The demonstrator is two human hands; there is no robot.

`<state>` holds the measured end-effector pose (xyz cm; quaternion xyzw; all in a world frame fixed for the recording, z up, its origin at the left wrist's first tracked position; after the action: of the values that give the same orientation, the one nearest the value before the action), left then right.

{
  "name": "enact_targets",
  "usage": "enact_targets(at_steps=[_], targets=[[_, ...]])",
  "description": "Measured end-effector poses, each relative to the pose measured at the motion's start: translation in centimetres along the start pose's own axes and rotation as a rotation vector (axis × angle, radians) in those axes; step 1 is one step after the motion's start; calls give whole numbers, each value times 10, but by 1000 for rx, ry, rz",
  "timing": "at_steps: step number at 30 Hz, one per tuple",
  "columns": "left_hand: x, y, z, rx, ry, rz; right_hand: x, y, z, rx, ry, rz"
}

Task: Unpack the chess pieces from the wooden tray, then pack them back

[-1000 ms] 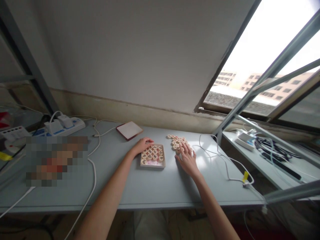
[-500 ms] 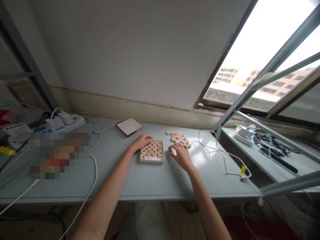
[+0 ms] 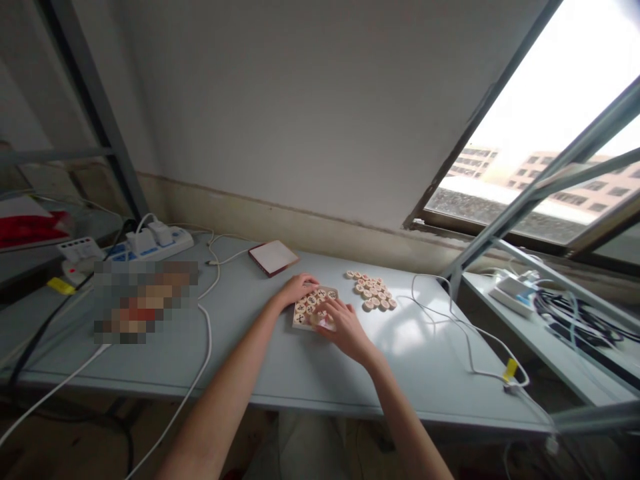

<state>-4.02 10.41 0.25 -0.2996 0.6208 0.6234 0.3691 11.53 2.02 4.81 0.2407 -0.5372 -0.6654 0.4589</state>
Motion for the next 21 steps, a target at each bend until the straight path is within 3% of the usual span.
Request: enact_targets(at_steps=[8, 21], targets=[[-3, -1, 1, 2, 23, 19, -7, -5, -6, 0, -101, -100], [4, -1, 2, 1, 38, -3, -15, -7, -3, -48, -44, -90]])
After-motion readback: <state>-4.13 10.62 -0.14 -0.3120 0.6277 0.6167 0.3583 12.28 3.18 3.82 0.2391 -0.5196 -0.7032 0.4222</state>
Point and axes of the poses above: each hand's wrist, its own z-axis towards the middle knuckle, its own y-axis out of the back of the hand, x = y × z, the point moved 3 cm from there along z, towards the middle knuckle, and after that the axes turned 15 degrees about y, right-handed, at the moved point
